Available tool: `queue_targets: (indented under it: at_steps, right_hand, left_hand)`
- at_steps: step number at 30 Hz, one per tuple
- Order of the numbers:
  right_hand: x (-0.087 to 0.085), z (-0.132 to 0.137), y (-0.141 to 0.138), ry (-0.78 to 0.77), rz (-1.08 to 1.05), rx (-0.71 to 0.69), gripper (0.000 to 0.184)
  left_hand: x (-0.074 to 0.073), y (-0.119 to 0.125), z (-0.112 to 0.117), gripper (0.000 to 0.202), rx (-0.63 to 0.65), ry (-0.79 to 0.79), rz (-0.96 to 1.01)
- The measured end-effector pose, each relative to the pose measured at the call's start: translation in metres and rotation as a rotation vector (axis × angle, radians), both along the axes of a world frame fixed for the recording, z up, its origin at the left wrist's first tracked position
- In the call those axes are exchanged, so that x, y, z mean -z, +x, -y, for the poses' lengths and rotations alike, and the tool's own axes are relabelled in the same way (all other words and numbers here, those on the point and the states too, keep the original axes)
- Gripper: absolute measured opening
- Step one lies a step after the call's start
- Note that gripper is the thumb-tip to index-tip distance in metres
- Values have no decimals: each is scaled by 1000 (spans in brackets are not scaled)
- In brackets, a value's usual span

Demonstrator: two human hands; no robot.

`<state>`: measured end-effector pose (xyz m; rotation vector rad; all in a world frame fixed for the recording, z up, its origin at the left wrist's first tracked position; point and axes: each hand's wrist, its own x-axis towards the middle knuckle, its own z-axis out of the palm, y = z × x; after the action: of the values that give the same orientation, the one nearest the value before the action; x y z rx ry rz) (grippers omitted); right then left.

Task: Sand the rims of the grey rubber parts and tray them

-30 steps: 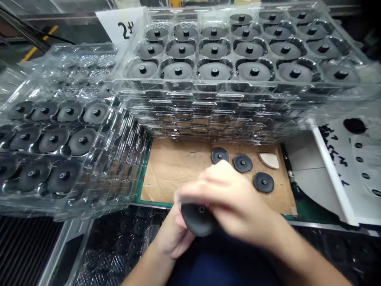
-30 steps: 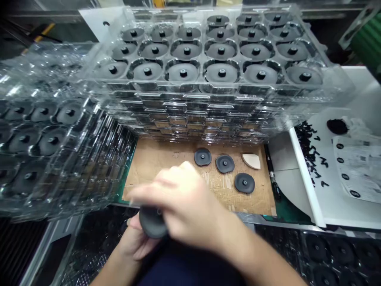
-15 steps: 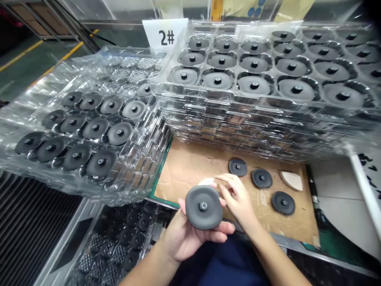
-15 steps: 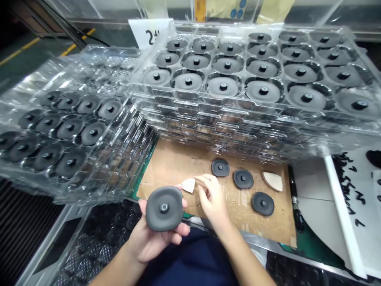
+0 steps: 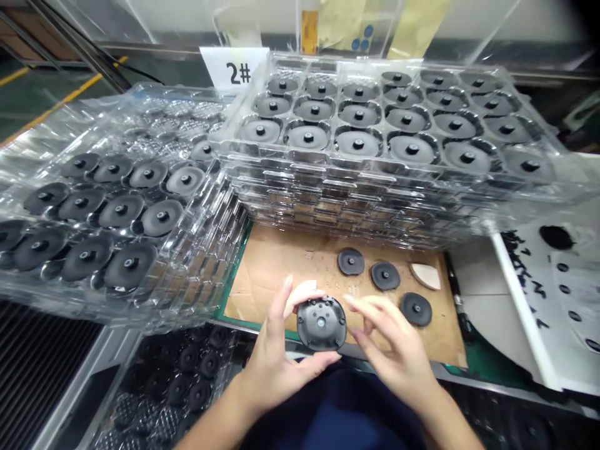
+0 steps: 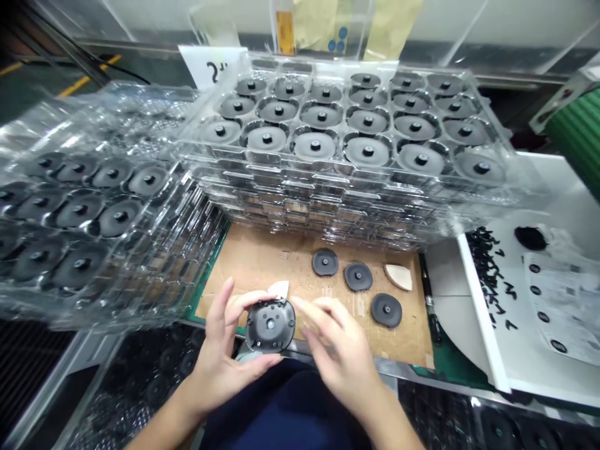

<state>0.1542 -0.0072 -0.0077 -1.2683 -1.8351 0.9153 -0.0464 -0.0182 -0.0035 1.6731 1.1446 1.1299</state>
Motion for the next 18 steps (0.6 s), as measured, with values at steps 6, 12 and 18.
queue_targets:
  at_steps: [6, 12, 18]
  right_hand:
    - [5, 8, 1, -8, 134, -42, 38]
    - [50, 20, -20, -151, 183, -382, 30]
    - [90, 21, -12, -303, 322, -677, 27]
  left_hand:
    - [2, 14, 2, 44, -6, -825, 369]
    - [39, -16, 54, 47, -304, -969, 494]
    - [91, -102, 169, 32, -908, -1130, 534]
